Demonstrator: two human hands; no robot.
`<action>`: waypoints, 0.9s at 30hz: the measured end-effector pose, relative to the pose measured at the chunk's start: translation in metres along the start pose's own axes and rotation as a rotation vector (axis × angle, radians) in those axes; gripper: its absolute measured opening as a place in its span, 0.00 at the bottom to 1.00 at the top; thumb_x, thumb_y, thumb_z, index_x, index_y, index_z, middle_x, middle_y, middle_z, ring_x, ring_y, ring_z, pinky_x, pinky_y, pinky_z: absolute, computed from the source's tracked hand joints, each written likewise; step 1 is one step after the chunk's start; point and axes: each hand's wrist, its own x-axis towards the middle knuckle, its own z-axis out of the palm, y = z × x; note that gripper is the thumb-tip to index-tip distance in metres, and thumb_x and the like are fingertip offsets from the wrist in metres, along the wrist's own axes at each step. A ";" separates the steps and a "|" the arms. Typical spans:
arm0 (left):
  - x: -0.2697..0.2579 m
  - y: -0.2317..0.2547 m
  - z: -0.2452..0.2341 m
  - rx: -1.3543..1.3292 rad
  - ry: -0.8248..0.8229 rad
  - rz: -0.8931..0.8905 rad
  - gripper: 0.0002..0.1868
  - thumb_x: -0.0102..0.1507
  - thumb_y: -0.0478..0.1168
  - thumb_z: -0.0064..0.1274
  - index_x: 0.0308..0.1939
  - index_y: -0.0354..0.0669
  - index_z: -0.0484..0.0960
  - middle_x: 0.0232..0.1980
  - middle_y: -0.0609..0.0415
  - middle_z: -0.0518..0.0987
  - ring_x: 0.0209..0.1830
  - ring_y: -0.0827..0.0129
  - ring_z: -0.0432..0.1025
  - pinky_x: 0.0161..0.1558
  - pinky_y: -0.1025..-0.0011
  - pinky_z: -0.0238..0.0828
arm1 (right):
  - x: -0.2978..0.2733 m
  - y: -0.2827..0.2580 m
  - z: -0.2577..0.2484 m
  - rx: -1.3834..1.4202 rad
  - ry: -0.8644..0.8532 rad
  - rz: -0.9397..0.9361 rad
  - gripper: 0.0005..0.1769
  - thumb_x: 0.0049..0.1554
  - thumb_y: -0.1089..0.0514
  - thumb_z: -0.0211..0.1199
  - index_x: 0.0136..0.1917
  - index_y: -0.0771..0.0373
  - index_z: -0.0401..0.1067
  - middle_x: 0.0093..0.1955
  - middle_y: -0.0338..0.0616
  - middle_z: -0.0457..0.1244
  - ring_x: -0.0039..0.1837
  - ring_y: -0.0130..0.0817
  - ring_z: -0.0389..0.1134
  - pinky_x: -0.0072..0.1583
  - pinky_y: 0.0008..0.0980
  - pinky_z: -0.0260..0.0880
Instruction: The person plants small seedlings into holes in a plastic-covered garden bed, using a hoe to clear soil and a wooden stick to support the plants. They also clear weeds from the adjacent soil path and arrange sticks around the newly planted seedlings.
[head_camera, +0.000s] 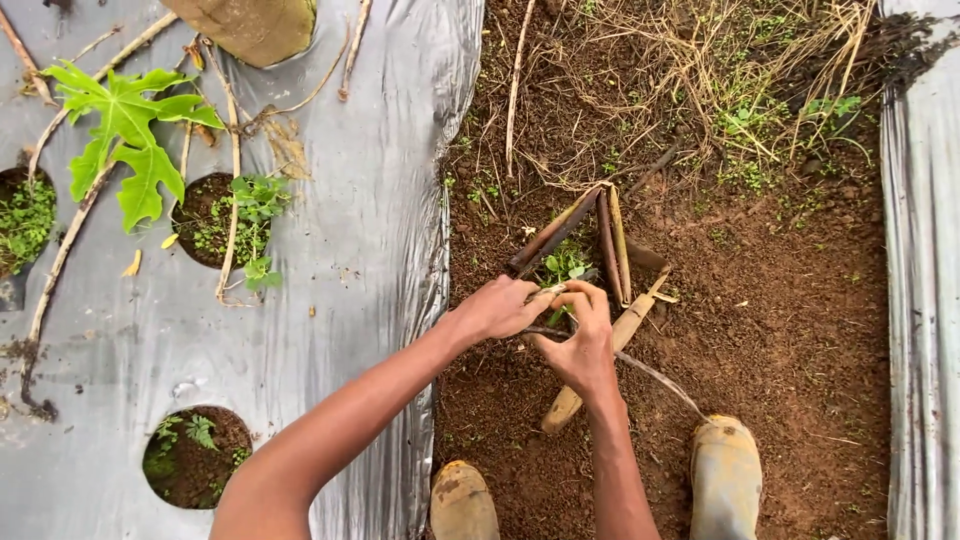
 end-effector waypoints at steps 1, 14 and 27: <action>0.007 -0.005 0.001 0.001 -0.001 -0.003 0.27 0.73 0.48 0.38 0.63 0.27 0.76 0.49 0.26 0.82 0.43 0.43 0.81 0.48 0.49 0.79 | 0.002 -0.007 -0.004 0.003 -0.001 0.001 0.27 0.41 0.54 0.82 0.48 0.62 0.69 0.62 0.56 0.59 0.66 0.59 0.64 0.68 0.63 0.64; 0.023 -0.025 0.013 0.270 -0.310 0.024 0.27 0.56 0.44 0.62 0.55 0.30 0.82 0.33 0.41 0.82 0.26 0.59 0.75 0.31 0.61 0.72 | 0.006 -0.017 -0.035 -0.181 -0.604 0.340 0.42 0.48 0.46 0.77 0.72 0.58 0.67 0.70 0.55 0.60 0.75 0.54 0.57 0.77 0.71 0.40; -0.016 0.017 -0.028 0.273 -0.143 0.136 0.20 0.66 0.29 0.51 0.64 0.35 0.79 0.57 0.34 0.82 0.53 0.47 0.80 0.54 0.54 0.80 | 0.007 0.010 -0.030 -0.102 -0.279 0.295 0.18 0.55 0.59 0.72 0.59 0.60 0.77 0.56 0.54 0.69 0.58 0.48 0.73 0.61 0.47 0.74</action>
